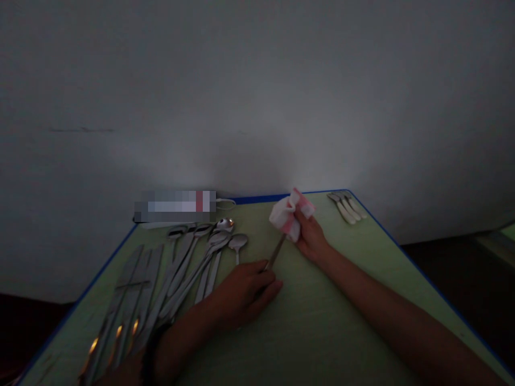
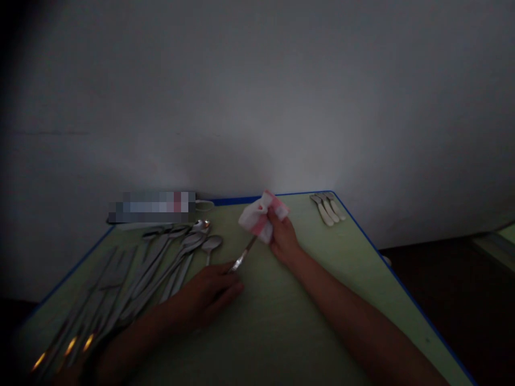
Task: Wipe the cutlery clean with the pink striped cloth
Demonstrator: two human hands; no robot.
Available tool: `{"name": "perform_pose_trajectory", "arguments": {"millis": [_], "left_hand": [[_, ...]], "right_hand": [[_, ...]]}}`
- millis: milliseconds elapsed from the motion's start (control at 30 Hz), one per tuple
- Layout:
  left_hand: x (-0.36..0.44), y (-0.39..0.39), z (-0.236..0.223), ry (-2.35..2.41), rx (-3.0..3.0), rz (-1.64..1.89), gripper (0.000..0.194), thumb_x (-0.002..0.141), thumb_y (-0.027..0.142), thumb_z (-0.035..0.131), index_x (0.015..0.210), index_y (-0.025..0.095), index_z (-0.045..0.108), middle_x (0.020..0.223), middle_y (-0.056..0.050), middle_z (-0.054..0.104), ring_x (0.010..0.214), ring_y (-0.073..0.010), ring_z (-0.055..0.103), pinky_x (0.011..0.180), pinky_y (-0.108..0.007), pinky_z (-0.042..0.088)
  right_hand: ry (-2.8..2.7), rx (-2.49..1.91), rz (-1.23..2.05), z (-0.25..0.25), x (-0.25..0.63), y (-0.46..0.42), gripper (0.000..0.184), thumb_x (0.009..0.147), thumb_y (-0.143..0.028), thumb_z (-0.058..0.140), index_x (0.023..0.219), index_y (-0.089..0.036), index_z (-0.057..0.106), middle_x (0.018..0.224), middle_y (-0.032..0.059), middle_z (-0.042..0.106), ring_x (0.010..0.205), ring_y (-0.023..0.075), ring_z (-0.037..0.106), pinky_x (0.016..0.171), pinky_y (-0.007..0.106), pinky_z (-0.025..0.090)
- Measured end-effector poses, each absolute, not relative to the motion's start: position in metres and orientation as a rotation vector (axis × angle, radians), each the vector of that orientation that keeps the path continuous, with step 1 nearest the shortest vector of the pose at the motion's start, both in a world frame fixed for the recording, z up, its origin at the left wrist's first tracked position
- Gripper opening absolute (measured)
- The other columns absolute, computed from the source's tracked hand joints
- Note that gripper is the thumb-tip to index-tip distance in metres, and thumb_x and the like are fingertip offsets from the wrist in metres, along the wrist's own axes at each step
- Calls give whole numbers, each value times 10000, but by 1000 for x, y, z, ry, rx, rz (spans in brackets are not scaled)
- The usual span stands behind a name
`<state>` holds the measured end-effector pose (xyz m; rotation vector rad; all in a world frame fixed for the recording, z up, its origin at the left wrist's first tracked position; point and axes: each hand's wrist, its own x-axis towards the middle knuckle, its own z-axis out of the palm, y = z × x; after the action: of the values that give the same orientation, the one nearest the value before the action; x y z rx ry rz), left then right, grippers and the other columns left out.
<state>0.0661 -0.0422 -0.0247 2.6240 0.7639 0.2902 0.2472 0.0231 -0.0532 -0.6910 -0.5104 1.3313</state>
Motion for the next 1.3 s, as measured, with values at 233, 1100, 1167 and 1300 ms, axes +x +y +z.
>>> {"name": "perform_pose_trajectory", "arguments": {"millis": [233,1100,1167,1300], "left_hand": [[68,-43,-26,804,2609,277,386,937,322,295,662,151,506,662,-8,525,625,-107,501,599,-228,350],[69,-42,-30,736,2716,298,403,919,294,328,585,150,501,575,5,496,568,-101,477,580,-242,321],[69,-41,-32,742,2695,332,414,919,305,330,576,150,505,559,10,481,559,-101,470,574,-242,316],[70,-39,-36,786,2626,337,425,917,332,335,579,146,514,558,16,465,534,-89,456,536,-220,298]], "right_hand": [[-671,-701,1463,-55,251,20,381,628,-214,726,985,-187,598,911,10,695,765,121,644,732,235,512],[-554,-696,1460,-51,250,22,313,773,-460,565,969,-216,573,776,-6,684,635,116,623,547,215,495],[-569,-755,1364,-51,247,19,335,758,-473,577,967,-211,579,788,-2,685,642,117,623,571,222,495],[-555,-888,1309,-50,234,7,413,721,-548,569,872,-166,604,719,29,677,600,135,613,496,219,453]]}}
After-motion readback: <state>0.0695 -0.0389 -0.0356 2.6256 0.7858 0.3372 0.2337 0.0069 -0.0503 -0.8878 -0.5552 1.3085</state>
